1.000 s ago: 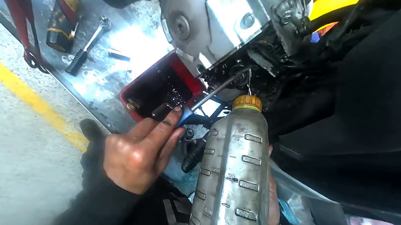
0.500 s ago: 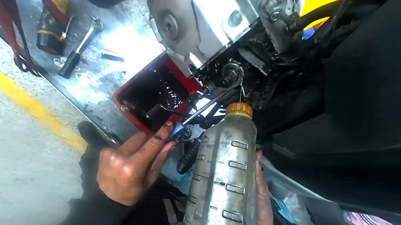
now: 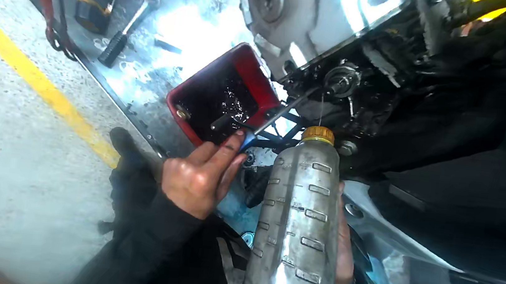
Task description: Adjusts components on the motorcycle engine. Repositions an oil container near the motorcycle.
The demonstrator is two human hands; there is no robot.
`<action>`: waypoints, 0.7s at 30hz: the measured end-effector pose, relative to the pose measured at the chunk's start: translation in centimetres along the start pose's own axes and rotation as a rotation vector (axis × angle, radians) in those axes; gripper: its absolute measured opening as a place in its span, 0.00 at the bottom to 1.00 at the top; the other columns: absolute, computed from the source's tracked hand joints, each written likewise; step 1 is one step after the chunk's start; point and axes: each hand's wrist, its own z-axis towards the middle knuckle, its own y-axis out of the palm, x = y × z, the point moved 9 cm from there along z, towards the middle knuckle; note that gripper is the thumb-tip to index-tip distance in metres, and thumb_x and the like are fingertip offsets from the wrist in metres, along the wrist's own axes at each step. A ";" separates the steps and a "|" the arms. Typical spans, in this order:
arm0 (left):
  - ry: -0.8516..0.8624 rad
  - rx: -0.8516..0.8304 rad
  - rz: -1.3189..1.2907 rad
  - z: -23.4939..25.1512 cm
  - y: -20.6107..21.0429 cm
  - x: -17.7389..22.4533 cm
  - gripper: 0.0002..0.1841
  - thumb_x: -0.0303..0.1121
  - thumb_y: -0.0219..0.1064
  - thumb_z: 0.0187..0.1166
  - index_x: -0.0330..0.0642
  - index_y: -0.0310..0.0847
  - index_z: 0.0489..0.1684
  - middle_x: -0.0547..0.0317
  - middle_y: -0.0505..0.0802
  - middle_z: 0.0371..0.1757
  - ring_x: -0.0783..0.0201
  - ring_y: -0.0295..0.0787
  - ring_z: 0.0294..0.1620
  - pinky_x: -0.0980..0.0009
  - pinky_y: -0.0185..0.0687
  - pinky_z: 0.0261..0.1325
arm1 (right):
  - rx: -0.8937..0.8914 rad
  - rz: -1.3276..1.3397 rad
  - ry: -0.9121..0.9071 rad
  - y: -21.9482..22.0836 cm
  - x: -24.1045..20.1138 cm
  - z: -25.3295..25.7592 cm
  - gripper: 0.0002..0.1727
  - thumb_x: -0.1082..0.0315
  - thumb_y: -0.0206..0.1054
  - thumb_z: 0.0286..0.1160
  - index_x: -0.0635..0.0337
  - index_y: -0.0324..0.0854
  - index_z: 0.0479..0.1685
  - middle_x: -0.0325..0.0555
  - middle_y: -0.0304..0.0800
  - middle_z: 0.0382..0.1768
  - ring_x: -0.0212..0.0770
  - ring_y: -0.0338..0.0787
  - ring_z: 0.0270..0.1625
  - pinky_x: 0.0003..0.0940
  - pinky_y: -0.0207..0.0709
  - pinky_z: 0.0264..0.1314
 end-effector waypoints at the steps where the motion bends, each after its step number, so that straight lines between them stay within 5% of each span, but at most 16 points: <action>1: 0.002 -0.004 -0.001 -0.1 0.1 -0.2 0.19 0.43 0.65 0.85 0.45 0.90 0.67 0.50 0.91 0.30 0.55 0.85 0.19 0.59 0.75 0.17 | -0.009 0.023 0.018 0.1 0.2 0.1 0.21 0.43 0.56 0.87 0.42 0.88 0.59 0.36 0.97 0.50 0.29 0.96 0.51 0.31 0.92 0.53; 9: -0.006 -0.050 -0.032 -1.1 2.0 -0.8 0.19 0.46 0.62 0.87 0.49 0.91 0.66 0.52 0.90 0.28 0.55 0.84 0.17 0.59 0.73 0.14 | 0.048 -0.137 0.031 -0.5 0.7 1.4 0.29 0.34 0.52 0.83 0.41 0.85 0.63 0.35 0.95 0.51 0.29 0.95 0.54 0.32 0.91 0.53; 14: -0.073 -0.011 -0.114 -2.2 -0.8 -3.7 0.19 0.44 0.64 0.86 0.46 0.90 0.67 0.51 0.94 0.34 0.56 0.89 0.24 0.57 0.83 0.23 | -0.027 -0.061 0.006 0.6 0.0 0.7 0.24 0.41 0.55 0.86 0.43 0.88 0.63 0.37 0.96 0.53 0.30 0.95 0.55 0.33 0.91 0.56; 18: -0.028 -0.066 -0.120 -4.9 -3.9 -8.6 0.24 0.43 0.62 0.87 0.36 0.82 0.73 0.45 0.96 0.46 0.58 0.93 0.35 0.59 0.90 0.39 | 0.038 -0.242 -0.209 -0.2 -2.5 -0.2 0.22 0.43 0.67 0.78 0.45 0.88 0.60 0.40 0.97 0.49 0.33 0.96 0.51 0.34 0.93 0.52; 21: -0.050 -0.189 -0.098 -9.5 -4.8 -11.8 0.27 0.47 0.61 0.86 0.35 0.79 0.75 0.46 0.95 0.36 0.61 0.90 0.26 0.59 0.89 0.31 | 0.020 -0.495 -0.532 -1.4 -4.9 -2.3 0.19 0.48 0.77 0.70 0.41 0.88 0.57 0.34 0.97 0.45 0.29 0.96 0.46 0.30 0.92 0.49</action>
